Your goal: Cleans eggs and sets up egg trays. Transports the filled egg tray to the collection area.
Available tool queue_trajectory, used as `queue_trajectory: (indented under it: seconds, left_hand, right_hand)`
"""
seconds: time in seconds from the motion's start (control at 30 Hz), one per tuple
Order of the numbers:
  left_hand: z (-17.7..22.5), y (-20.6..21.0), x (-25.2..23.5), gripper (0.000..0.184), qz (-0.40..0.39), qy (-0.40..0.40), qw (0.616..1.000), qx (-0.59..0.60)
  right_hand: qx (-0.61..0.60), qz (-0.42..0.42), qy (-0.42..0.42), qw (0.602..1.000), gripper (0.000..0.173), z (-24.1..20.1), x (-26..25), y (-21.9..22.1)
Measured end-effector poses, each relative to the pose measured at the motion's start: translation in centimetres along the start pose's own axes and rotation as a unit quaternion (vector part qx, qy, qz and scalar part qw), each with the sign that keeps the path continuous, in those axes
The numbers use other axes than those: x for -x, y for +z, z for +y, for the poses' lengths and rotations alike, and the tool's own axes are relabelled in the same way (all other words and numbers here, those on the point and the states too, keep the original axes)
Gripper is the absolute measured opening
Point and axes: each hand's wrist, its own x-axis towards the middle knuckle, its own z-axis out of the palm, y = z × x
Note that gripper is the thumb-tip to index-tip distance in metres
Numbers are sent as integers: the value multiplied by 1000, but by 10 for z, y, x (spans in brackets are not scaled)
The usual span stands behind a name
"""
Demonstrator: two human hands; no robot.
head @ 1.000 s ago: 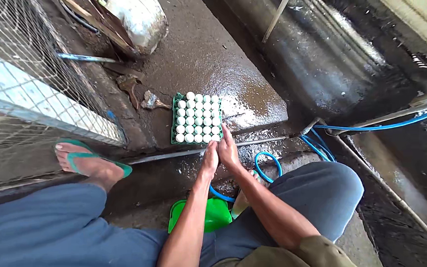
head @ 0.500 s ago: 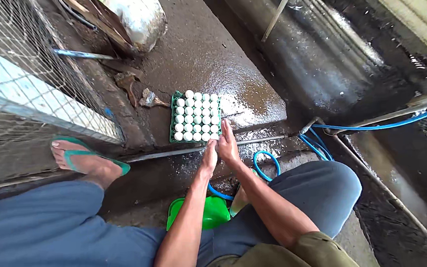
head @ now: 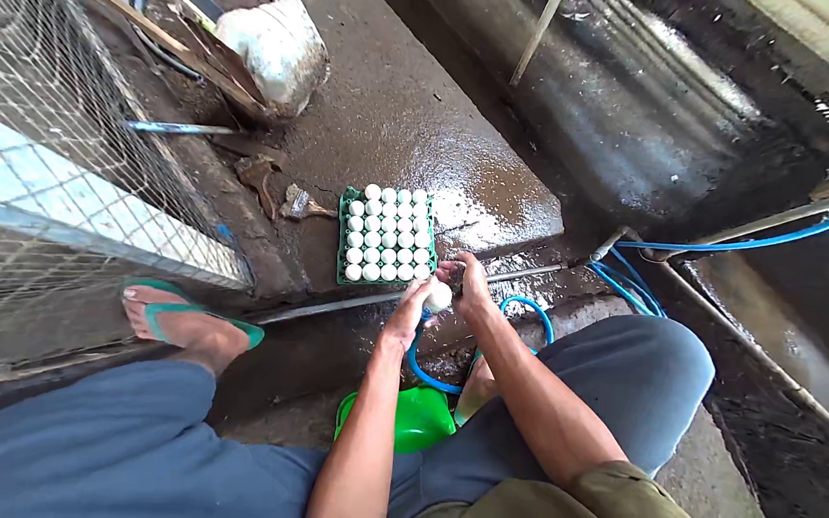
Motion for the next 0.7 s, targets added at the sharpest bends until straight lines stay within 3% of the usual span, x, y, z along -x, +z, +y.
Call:
queue_trajectory:
  seconds: [0.1, 0.17, 0.23, 0.27, 0.37, 0.4, 0.5, 0.6, 0.7]
  left_hand:
    - [-5, 2, -6, 42, 51, 36, 998, 1]
    - [-4, 8, -4, 50, 135, 56, 989, -29]
    - [-4, 7, -1, 49, 143, 94, 984, -48]
    - [-7, 7, -2, 47, 139, 102, 982, -76]
    - [-11, 15, -5, 45, 146, 101, 973, -145]
    - [-12, 16, -6, 46, 155, 104, 972, -143]
    - [-11, 12, -6, 45, 148, 103, 977, -115]
    - [-6, 17, -2, 46, 140, 90, 978, -125]
    - [-4, 15, -3, 41, 190, 101, 970, -117]
  right_hand:
    - [115, -50, -112, 986, 57, 9, 15, 1]
    - [307, -157, -222, 912, 55, 28, 31, -5]
    - [403, -167, -332, 837, 47, 47, 36, -3]
    - [399, -139, -339, 840, 44, 48, 34, -1]
    - [307, -58, -207, 927, 42, 34, 18, 8]
    - [301, -42, -193, 933, 43, 36, 23, 11]
    - [339, -64, -252, 904, 40, 46, 43, 11]
    - [290, -41, -194, 936, 36, 32, 22, 14]
    - [318, -56, -225, 919, 39, 43, 38, 17]
